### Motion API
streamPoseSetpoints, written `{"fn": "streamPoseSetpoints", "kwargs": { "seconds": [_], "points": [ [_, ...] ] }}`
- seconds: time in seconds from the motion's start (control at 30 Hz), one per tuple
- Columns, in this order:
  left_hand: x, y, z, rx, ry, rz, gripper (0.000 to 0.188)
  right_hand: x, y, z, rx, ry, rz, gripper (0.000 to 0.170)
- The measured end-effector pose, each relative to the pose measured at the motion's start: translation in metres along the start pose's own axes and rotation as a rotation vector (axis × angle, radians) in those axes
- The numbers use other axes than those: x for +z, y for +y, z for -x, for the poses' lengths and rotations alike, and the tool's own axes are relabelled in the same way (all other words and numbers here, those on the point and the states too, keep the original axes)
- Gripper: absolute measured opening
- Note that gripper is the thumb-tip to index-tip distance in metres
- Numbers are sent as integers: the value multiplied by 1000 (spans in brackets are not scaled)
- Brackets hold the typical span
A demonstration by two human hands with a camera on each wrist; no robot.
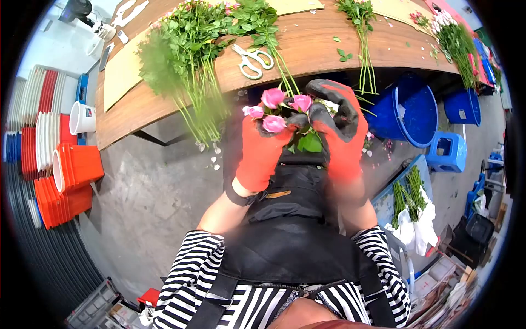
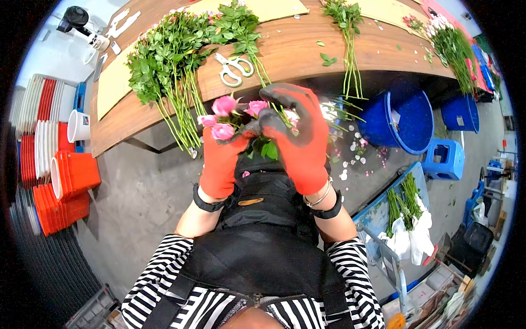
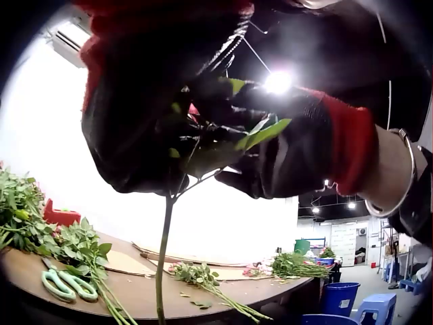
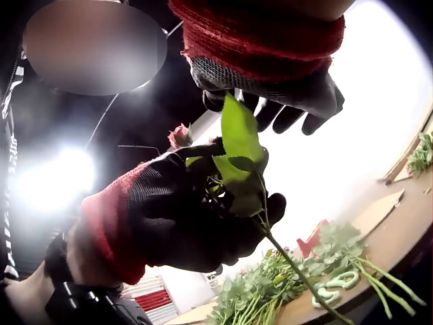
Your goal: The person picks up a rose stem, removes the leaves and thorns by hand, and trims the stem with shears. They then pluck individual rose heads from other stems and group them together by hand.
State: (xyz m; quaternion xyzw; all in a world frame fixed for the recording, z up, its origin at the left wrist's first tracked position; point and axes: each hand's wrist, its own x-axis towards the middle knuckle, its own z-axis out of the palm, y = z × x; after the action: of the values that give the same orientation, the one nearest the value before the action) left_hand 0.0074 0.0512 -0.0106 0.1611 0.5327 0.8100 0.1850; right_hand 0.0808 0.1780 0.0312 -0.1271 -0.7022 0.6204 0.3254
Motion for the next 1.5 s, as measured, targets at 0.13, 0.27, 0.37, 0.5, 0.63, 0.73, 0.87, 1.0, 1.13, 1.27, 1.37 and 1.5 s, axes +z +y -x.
{"fn": "streamPoseSetpoints", "kwargs": {
  "seconds": [0.13,0.27,0.37,0.5,0.63,0.73,0.87,1.0,1.13,1.27,1.37,1.5],
  "points": [
    [3,10,-1,-60,-33,7,44,-3,-23,1,-412,-139,470,54],
    [6,-1,0,120,-59,-111,40,12,-25,7,-483,-63,753,46],
    [15,24,1,39,-10,-72,37,5,-11,0,-303,-62,444,45],
    [7,27,3,91,-60,-159,38,1,-9,-1,-1,-60,2,44],
    [9,29,4,71,-64,-167,35,1,-8,0,18,-84,-93,46],
    [8,28,2,128,-78,-253,35,-2,-7,-3,-31,-156,-85,46],
    [8,26,6,60,-31,-314,38,-3,-5,-1,-44,-106,-3,50],
    [5,18,8,241,3,-441,36,-8,-4,8,-136,12,192,49],
    [8,24,6,428,-12,-634,35,-2,-7,12,-173,54,297,45],
    [10,23,7,433,-16,-685,36,4,-11,15,-132,51,249,38],
    [6,20,8,352,-15,-609,35,6,-14,18,-98,60,222,37],
    [7,21,9,110,20,-276,34,4,-7,14,-35,46,-74,35]
  ]
}}
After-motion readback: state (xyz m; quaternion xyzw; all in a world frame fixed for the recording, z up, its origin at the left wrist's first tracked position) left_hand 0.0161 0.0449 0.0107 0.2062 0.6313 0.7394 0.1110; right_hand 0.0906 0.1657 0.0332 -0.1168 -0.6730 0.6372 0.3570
